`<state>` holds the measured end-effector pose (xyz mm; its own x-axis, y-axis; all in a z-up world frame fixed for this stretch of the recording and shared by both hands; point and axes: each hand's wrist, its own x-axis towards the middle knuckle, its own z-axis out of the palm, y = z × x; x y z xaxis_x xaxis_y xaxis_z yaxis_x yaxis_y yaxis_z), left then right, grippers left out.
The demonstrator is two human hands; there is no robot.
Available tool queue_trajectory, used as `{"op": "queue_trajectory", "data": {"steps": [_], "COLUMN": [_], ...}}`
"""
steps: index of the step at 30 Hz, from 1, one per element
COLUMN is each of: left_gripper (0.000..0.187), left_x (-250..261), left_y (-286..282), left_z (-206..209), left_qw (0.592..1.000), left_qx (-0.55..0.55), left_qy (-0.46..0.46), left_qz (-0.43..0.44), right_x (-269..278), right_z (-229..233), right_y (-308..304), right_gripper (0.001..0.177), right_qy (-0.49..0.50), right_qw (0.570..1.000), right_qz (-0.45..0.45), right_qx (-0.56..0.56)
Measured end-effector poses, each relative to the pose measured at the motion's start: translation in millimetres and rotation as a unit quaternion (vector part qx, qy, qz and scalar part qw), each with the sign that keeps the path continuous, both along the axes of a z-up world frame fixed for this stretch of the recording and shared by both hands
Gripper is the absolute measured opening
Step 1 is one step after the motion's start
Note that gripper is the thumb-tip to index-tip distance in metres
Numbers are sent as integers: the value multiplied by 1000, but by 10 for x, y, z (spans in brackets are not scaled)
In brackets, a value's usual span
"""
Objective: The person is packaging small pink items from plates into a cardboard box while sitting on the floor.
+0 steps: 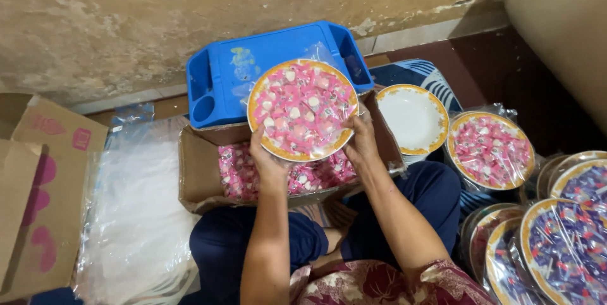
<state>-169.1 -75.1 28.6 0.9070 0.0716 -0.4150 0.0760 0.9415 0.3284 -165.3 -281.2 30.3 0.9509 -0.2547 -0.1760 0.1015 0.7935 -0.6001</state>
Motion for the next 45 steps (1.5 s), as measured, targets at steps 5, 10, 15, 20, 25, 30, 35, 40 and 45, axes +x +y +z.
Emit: {"op": "queue_trajectory", "data": {"steps": [5, 10, 15, 20, 25, 30, 35, 40, 45], "left_gripper": [55, 61, 64, 64, 61, 50, 61, 62, 82], "left_x": [333, 486, 551, 687, 615, 583, 298, 154, 237], "left_y": [69, -69, -347, -1103, -2207, -3333, -4146, -4561, -4973], "left_z": [-224, -238, -464, -194, 376, 199, -245, -723, -1571], "left_qw": [1000, 996, 987, 974, 958, 894, 859, 815, 638], "left_qx": [18, 47, 90, 73, 74, 250, 325, 401, 571], "left_qy": [0, 12, 28, 10, -3, -138, -112, -75, -4], "left_qz": [-20, -80, -129, -216, -278, -345, -381, -411, -516], "right_x": [22, 305, 309, 326, -114, -545, -753, -866, -911], "right_z": [433, 405, 152, -115, 397, 473, -363, -1029, -1332], "right_y": [-250, -802, -1320, -2154, -3003, -3990, -4981, -5431, -5488], "right_gripper": [78, 39, 42, 38, 33, 23, 34, 42, 29], "right_qy": [-12, 49, 85, 135, 158, 148, 319, 377, 412], "right_qw": [998, 988, 977, 982, 973, 962, 881, 827, 610], "right_qz": [65, 139, 193, 99, 3, -59, -125, -121, 7], "right_qx": [-6, 39, -24, -85, -167, -222, -325, -399, -676]}}
